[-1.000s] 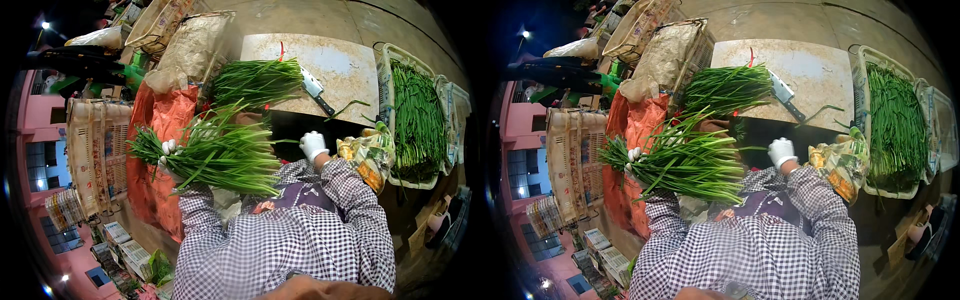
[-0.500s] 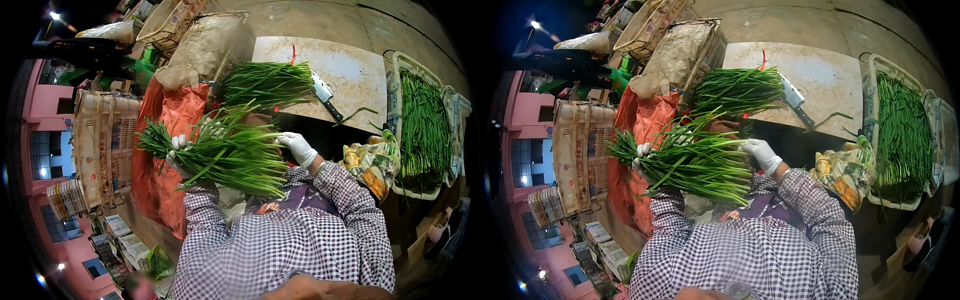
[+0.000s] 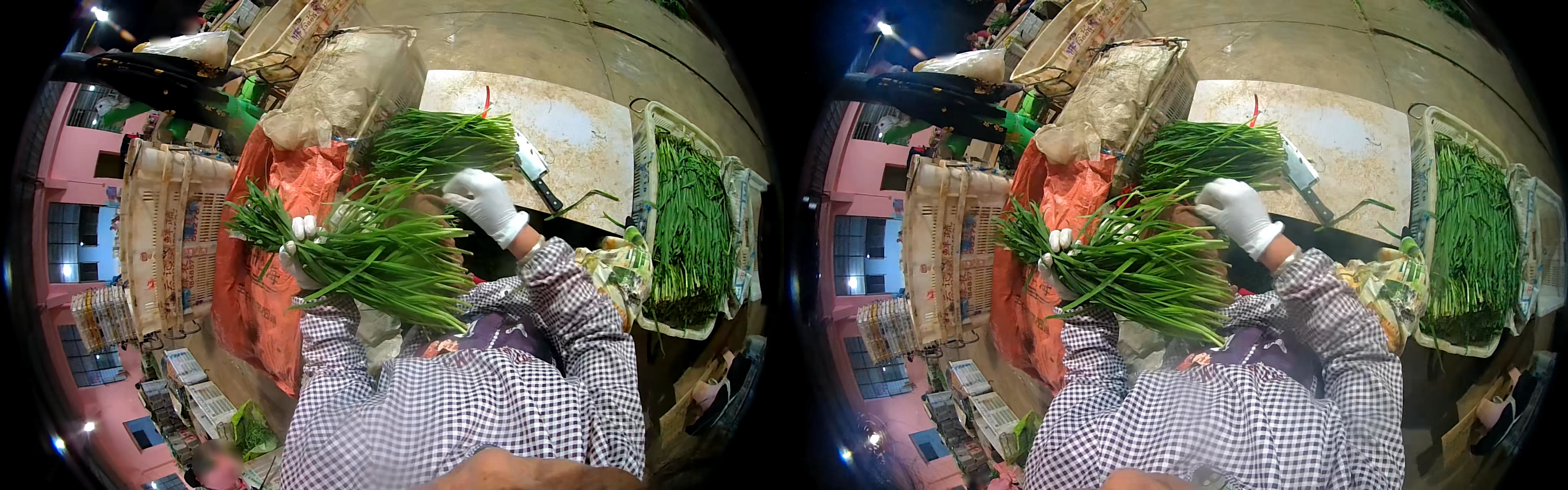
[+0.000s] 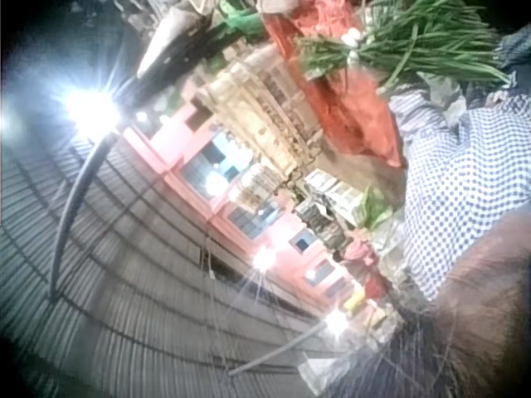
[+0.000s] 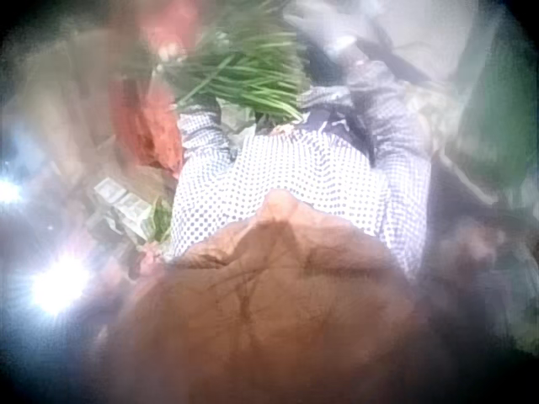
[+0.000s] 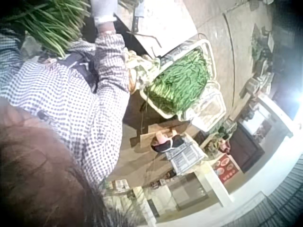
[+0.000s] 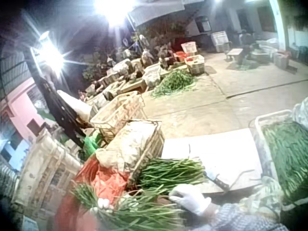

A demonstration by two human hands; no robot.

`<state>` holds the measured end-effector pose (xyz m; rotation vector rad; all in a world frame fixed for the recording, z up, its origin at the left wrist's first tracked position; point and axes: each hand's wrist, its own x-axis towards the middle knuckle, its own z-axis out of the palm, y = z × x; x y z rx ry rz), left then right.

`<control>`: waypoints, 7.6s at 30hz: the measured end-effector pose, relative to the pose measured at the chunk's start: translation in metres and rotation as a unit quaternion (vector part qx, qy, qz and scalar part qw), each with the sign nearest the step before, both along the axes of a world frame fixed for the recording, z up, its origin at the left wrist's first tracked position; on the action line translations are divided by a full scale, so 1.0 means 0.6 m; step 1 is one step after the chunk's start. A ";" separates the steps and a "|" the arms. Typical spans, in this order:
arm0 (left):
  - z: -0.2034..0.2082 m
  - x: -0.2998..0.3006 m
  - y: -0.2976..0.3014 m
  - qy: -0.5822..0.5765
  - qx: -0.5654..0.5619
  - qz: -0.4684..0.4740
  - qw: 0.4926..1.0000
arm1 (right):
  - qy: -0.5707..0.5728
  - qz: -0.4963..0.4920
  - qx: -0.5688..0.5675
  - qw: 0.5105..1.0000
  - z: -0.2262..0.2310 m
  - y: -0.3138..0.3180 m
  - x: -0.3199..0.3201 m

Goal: The person gathers bunches of green vegetables, trims the root ends with a knife on a white board, and ties each bunch with a piece of white string.

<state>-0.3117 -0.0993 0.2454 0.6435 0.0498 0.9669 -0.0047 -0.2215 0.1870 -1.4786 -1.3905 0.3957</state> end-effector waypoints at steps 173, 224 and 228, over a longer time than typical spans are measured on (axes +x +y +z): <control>0.106 0.031 -0.065 0.012 0.156 -0.109 0.982 | 0.131 0.298 0.002 0.945 -0.032 -0.053 -0.055; 0.193 0.550 -0.106 0.427 0.258 0.120 0.858 | 0.142 -0.197 0.015 0.970 0.041 -0.196 0.054; 0.149 0.599 -0.134 0.535 0.612 0.212 0.543 | 0.281 -0.127 0.147 0.940 0.088 -0.114 0.088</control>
